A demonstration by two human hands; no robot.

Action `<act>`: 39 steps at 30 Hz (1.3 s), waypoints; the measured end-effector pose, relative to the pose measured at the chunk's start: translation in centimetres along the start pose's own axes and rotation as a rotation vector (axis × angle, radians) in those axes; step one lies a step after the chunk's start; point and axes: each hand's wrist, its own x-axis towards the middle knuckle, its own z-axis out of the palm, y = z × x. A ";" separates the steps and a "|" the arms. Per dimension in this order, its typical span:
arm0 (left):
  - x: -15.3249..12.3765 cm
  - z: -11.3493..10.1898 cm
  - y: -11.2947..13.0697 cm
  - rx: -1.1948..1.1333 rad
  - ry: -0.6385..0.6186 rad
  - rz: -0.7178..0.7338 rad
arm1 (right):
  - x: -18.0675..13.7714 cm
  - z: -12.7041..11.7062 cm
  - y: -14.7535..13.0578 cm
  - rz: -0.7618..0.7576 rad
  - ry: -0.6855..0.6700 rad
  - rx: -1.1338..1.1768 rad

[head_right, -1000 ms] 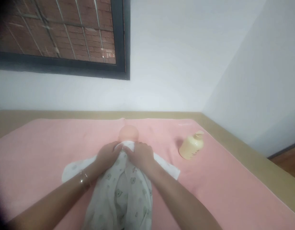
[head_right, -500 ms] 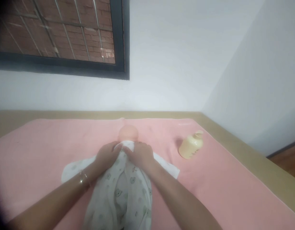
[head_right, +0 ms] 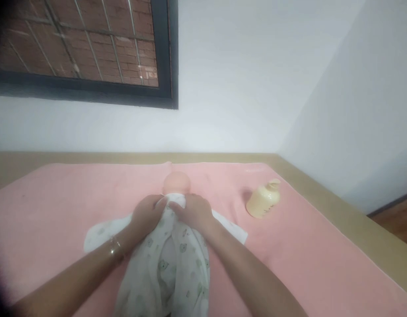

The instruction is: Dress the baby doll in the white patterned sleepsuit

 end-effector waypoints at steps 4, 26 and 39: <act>0.1 0.2 -0.1 -0.015 0.037 0.015 | 0.2 0.0 0.3 -0.004 -0.020 0.048; 0.0 1.2 -0.8 0.060 0.016 -0.049 | 1.2 0.4 1.0 0.085 -0.047 0.271; -0.6 0.5 -0.2 -0.096 -0.041 -0.127 | 0.6 1.1 1.3 0.140 0.021 0.469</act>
